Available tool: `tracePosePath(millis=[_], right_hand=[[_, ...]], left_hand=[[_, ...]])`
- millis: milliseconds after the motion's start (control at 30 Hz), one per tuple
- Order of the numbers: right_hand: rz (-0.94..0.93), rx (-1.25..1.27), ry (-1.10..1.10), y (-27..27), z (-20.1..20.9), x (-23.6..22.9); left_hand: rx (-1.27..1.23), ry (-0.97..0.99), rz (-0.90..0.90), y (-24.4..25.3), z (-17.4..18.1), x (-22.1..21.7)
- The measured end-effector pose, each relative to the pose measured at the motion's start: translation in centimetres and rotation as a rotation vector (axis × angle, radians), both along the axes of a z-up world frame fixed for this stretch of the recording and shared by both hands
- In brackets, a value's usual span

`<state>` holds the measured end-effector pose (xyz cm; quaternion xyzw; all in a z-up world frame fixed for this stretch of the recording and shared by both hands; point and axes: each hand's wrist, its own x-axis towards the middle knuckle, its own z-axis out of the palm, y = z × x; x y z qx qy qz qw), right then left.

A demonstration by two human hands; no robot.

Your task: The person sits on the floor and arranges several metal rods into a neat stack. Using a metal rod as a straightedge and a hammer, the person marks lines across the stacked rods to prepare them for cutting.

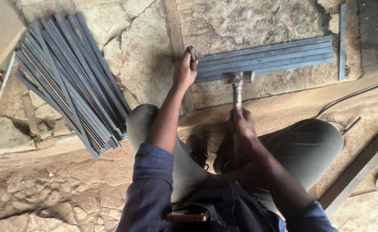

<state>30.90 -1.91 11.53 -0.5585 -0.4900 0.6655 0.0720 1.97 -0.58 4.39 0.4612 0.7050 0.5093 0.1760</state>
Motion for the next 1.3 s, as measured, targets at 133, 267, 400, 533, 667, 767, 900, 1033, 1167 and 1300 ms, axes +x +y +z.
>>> tracePosePath(millis=[133,267,400,533,667,767,900,1033,1167,1300], right_hand=[[-0.068,0.026,0.320,4.1,0.3,3.7],[0.013,0.336,0.912,10.4,6.3,4.1],[0.133,0.604,1.247,14.0,15.7,0.9],[0.250,0.953,0.390,11.9,12.7,-6.0],[0.596,0.462,-0.183,9.2,8.5,-8.0],[0.260,0.115,0.005,6.6,5.8,-5.0],[0.025,-0.156,0.167,2.0,2.3,-1.4],[-0.233,-0.450,0.060,0.6,-0.6,-0.8],[-0.227,-0.478,0.055,0.9,-2.0,-1.0],[-0.241,-0.492,-0.010,0.6,-2.2,-1.6]], left_hand=[[-0.018,0.050,-0.036,-0.3,0.0,0.3],[-0.050,0.085,-0.041,-0.3,-0.3,0.1],[0.021,0.127,-0.029,-0.1,-0.3,0.2],[0.043,0.125,-0.051,-0.8,0.2,0.4],[-0.090,0.247,-0.073,-0.9,-1.3,-0.5],[-0.086,0.149,-0.015,-0.8,-3.0,-0.4],[0.201,-0.072,0.038,-0.7,-3.5,-0.1],[0.134,-0.244,0.230,-0.6,-2.9,-0.3],[0.165,-0.661,0.240,-1.4,-2.4,-0.2],[0.115,-0.777,0.260,-1.7,-2.8,0.0]])
